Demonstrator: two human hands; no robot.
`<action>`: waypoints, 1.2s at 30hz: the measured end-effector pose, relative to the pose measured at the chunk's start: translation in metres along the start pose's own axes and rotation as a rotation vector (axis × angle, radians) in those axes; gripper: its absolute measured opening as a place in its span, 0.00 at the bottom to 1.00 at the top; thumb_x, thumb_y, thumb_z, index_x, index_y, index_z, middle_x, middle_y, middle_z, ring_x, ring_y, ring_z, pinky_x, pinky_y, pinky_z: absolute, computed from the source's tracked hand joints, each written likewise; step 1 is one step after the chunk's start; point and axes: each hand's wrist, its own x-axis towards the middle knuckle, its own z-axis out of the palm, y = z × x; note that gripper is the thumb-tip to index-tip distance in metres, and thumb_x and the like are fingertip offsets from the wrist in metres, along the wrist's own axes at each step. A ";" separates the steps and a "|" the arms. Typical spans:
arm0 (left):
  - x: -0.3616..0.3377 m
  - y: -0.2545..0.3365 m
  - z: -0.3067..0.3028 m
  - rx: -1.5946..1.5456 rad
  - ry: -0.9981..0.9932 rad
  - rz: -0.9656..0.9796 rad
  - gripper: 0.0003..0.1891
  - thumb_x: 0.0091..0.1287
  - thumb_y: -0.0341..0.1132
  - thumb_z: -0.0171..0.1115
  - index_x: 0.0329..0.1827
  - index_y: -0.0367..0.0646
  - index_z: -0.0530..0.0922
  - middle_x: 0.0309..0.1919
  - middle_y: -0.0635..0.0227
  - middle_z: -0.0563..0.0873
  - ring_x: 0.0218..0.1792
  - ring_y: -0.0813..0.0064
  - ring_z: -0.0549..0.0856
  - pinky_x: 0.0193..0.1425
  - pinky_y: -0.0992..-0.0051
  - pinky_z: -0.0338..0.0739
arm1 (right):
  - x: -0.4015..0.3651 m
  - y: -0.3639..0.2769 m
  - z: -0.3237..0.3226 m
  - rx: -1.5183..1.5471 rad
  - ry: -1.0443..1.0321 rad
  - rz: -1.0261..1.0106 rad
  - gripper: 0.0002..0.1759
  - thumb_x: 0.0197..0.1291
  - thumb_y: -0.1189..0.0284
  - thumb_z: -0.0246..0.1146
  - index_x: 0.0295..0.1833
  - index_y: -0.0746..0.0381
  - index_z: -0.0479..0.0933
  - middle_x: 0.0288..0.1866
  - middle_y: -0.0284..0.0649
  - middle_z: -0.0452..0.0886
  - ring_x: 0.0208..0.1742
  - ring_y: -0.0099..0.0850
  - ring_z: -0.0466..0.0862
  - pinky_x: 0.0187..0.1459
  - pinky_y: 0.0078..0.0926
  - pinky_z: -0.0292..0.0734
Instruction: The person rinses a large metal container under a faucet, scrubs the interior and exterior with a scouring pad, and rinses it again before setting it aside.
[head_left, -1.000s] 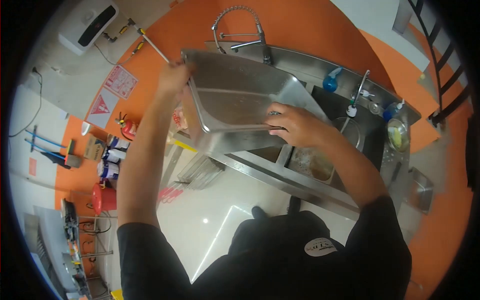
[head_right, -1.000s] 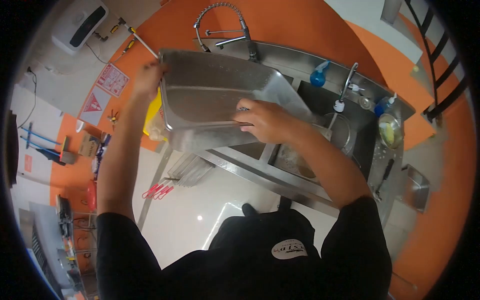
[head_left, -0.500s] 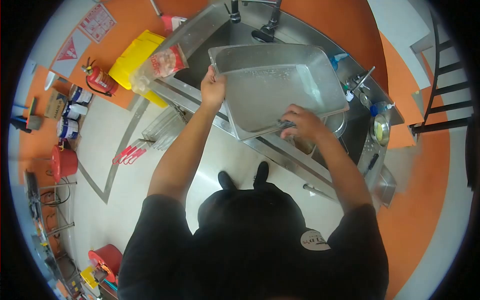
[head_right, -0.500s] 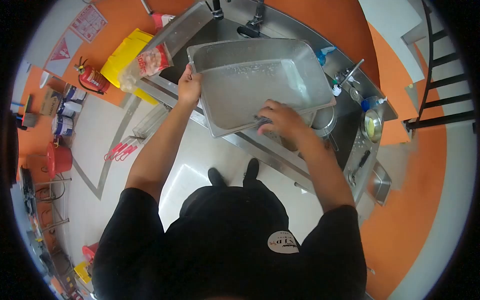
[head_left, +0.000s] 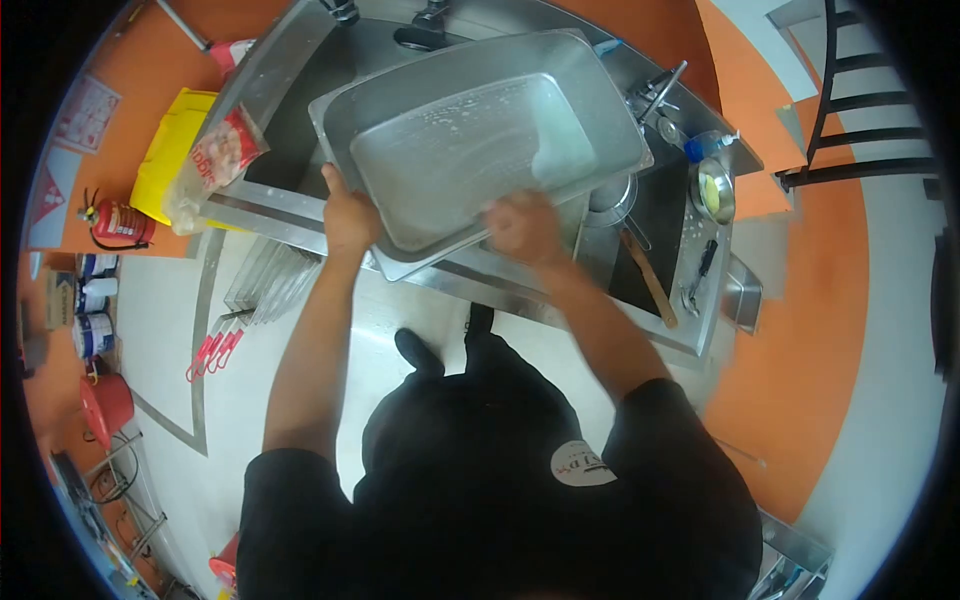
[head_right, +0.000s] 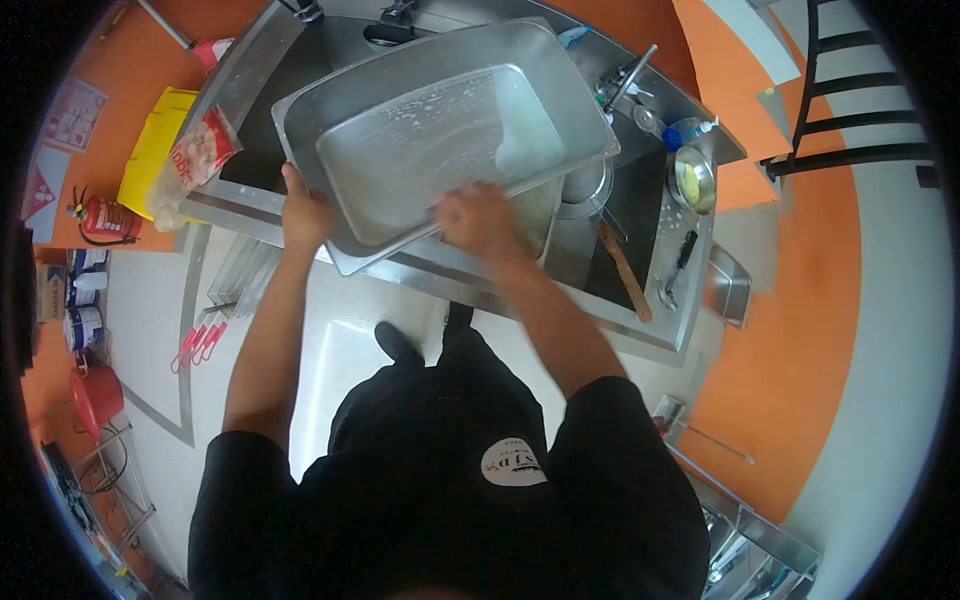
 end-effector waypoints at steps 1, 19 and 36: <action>0.008 -0.006 0.003 -0.006 0.000 0.047 0.38 0.65 0.33 0.49 0.76 0.33 0.44 0.40 0.36 0.83 0.44 0.40 0.83 0.50 0.54 0.76 | 0.004 0.041 -0.010 -0.031 0.054 0.016 0.10 0.54 0.67 0.66 0.22 0.55 0.79 0.25 0.41 0.78 0.28 0.43 0.79 0.32 0.42 0.74; 0.104 -0.046 -0.035 0.384 0.073 0.307 0.36 0.62 0.33 0.54 0.73 0.30 0.55 0.63 0.39 0.73 0.64 0.50 0.75 0.66 0.64 0.70 | -0.009 0.153 -0.078 0.120 -0.298 -0.140 0.18 0.56 0.52 0.66 0.30 0.56 0.77 0.34 0.39 0.71 0.30 0.38 0.78 0.32 0.34 0.75; 0.028 -0.008 0.051 -0.930 -0.319 -0.489 0.16 0.57 0.26 0.64 0.49 0.33 0.74 0.37 0.60 0.79 0.37 0.68 0.80 0.45 0.60 0.82 | -0.012 0.008 -0.048 0.358 -0.132 -0.112 0.11 0.54 0.61 0.69 0.33 0.57 0.80 0.35 0.38 0.76 0.33 0.37 0.79 0.36 0.37 0.73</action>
